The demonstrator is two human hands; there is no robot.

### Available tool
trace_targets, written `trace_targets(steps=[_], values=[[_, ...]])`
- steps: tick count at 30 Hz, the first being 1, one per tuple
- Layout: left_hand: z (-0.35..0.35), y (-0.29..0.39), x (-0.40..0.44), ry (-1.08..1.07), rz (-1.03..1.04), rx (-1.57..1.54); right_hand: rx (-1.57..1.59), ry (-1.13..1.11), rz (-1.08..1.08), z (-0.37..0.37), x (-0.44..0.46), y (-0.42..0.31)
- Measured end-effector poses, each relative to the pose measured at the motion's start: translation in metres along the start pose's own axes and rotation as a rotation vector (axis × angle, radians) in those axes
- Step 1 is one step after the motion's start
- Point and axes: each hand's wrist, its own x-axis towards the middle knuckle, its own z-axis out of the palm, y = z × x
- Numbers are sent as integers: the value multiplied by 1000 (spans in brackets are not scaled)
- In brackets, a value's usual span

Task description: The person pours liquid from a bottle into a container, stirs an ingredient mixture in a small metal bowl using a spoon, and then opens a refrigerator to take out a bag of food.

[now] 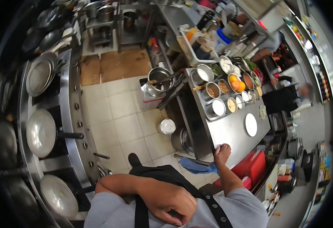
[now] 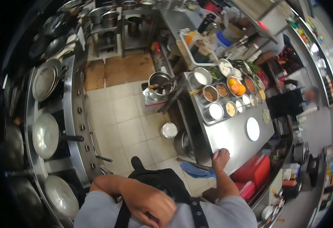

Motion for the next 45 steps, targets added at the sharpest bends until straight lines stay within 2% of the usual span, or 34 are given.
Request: trace_targets(steps=[4,8,17,18,27,33,39,45], values=[[-2,9,7,-76,-3,247,18,45,38,-1,-2,6],[2,14,23,-126,-102,275,35,60,48,-2,-5,8],[22,40,65,-207,-289,581,101,73,91,-14,-4,9],[22,45,70,-265,-354,587,108,72,90,-18,-4,8],[30,28,81,-234,-378,466,122,62,104,-16,-5,12],[34,19,76,-204,-490,295,163,81,102,-16,-5,11],[52,12,80,-110,-387,268,143,44,110,-20,-6,12],[66,4,96,-135,-501,184,127,43,105,-20,-6,14]])
